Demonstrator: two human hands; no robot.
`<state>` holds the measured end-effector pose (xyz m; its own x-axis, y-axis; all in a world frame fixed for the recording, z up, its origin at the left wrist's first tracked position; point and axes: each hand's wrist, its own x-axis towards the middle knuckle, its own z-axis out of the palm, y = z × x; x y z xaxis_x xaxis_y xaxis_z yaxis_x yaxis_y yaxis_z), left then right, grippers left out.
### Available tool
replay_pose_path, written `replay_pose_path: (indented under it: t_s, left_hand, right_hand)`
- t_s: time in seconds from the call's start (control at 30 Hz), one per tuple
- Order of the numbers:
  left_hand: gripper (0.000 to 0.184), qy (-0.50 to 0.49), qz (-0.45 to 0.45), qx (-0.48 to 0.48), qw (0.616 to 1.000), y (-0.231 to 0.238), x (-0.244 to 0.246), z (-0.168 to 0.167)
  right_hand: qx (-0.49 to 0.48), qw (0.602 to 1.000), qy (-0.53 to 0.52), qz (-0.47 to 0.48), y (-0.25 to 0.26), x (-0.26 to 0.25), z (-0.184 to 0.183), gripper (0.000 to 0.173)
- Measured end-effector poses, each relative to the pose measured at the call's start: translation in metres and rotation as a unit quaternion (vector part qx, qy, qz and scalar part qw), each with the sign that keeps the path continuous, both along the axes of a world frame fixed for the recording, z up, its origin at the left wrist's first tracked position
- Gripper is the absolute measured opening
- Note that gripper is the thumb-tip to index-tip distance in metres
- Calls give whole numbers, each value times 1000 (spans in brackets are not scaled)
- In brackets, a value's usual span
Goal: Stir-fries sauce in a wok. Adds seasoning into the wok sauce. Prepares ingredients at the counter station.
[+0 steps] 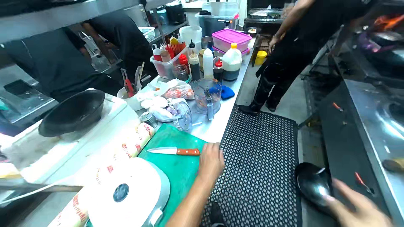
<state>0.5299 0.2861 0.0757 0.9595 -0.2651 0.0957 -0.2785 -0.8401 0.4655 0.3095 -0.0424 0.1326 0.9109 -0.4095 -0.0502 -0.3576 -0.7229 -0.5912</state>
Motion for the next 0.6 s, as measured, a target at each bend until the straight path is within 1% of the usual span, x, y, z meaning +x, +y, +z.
replay_pose_path:
  t_s: [0.03,0.07,0.13,0.17,0.27,0.33,0.37,0.43,0.5,0.6]
  left_hand:
    - [38,-20,-5,13,1000,-6,31,4]
    - [41,-37,-7,22,999,-10,61,6]
    - [51,-71,4,60,996,-11,113,7]
    - [54,-78,13,101,992,-8,134,6]
    - [54,-74,10,213,974,2,173,-2]
    - [57,-33,-6,267,963,6,187,-8]
    - [59,-10,-9,293,956,7,193,-12]
    - [58,29,-11,348,937,4,200,-15]
    - [52,33,-2,372,928,0,206,-16]
    - [38,43,30,394,917,-6,209,-7]
  right_hand:
    - [31,998,-2,50,28,54,-8,67]
    - [59,995,1,79,57,104,-14,69]
    - [131,984,20,116,110,191,-16,71]
    - [164,979,19,123,132,229,-17,73]
    - [239,963,-24,120,181,322,-38,79]
    - [282,951,-34,124,201,366,-56,82]
    - [298,944,-32,135,206,384,-66,80]
    - [309,936,-22,169,203,411,-85,62]
    - [306,920,-1,246,186,429,-90,50]
    - [270,893,51,357,144,440,-89,49]
